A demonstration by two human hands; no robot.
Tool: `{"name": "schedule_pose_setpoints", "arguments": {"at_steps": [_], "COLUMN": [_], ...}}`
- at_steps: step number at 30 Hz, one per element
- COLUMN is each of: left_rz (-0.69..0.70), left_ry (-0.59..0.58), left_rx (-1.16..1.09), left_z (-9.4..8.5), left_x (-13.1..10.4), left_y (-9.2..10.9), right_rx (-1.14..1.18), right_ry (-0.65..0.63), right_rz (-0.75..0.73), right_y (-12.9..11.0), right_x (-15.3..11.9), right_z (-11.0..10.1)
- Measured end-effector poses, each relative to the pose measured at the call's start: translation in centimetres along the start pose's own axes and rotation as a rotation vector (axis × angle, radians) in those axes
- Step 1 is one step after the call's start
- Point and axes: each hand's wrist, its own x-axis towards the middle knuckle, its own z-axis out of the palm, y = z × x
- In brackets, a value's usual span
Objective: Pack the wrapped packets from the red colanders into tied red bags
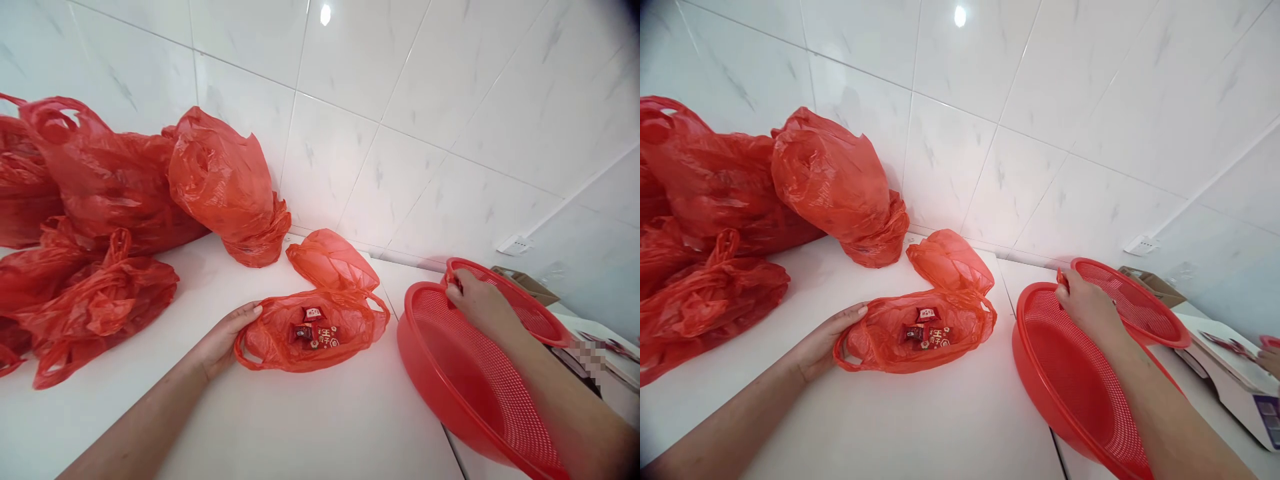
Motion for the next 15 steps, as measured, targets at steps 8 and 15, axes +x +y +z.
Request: {"name": "schedule_pose_setpoints", "arguments": {"at_steps": [8,15], "left_rz": [0.032,0.073], "left_ry": [-0.010,0.000], "left_rx": [-0.009,-0.031], "left_z": [0.2,0.0], "left_x": [-0.5,-0.7], "left_y": [-0.2,-0.4], "right_rx": [0.140,0.286], "right_ry": [-0.202,-0.184], "right_rz": [-0.566,-0.592], "right_y": [-14.2,-15.9], "right_x": [-8.2,-9.8], "right_z": [-0.1,6.3]}}
